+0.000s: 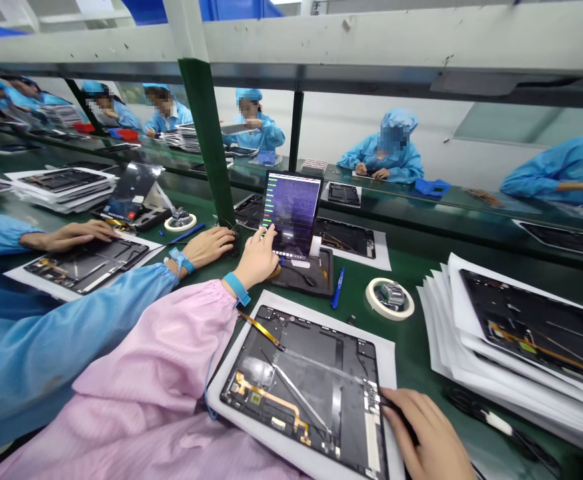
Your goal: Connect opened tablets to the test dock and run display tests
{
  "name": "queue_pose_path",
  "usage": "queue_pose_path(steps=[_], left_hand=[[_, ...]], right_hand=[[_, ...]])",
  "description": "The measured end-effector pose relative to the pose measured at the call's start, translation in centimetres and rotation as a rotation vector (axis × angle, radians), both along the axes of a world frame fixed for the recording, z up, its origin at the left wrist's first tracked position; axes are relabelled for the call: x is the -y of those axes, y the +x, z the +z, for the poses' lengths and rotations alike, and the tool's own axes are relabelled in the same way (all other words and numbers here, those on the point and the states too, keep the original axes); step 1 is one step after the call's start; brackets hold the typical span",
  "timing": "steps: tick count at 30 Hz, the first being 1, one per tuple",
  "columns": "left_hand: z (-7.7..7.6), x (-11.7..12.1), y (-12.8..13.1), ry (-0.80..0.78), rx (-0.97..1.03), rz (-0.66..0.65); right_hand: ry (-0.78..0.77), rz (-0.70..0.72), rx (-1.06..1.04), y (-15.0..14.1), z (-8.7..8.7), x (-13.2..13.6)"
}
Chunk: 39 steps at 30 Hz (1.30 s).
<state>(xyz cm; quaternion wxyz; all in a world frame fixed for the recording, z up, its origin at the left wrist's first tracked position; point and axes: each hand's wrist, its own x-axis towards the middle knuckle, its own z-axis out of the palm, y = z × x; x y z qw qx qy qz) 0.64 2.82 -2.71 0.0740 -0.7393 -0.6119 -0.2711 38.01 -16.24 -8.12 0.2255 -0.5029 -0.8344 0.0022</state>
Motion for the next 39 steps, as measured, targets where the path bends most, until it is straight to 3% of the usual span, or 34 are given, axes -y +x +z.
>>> queue_pose_path(steps=[6,17,25,27,29,32,35,39], left_hand=[[0.6,1.2,1.4,0.030,-0.039,-0.038],[1.6,-2.5,3.4,0.093,-0.089,-0.082],[2.4,-0.3,4.2,0.076,-0.014,-0.039],[2.6,1.5,5.3,0.001,0.042,-0.125],[2.2,3.8,7.0,-0.093,0.047,-0.312],[1.0,7.1,9.3,-0.201,-0.042,-0.554],[-0.4,8.7,10.3,-0.264,-0.082,-0.639],[-1.4,8.3,10.4,-0.417,0.004,-0.634]], right_hand=[[0.019,-0.004,-0.017,-0.5,0.5,0.1],[0.013,-0.016,-0.034,-0.9,0.8,0.4],[0.057,0.021,0.057,-1.1,1.3,0.5],[0.101,0.041,0.148,-1.5,1.8,0.6],[0.126,0.053,0.244,-2.4,2.6,1.0],[0.029,0.004,0.342,-3.8,4.0,1.9],[-0.160,-0.049,0.333,-4.5,5.4,2.2],[-0.322,-0.015,0.206,-3.2,6.8,1.2]])
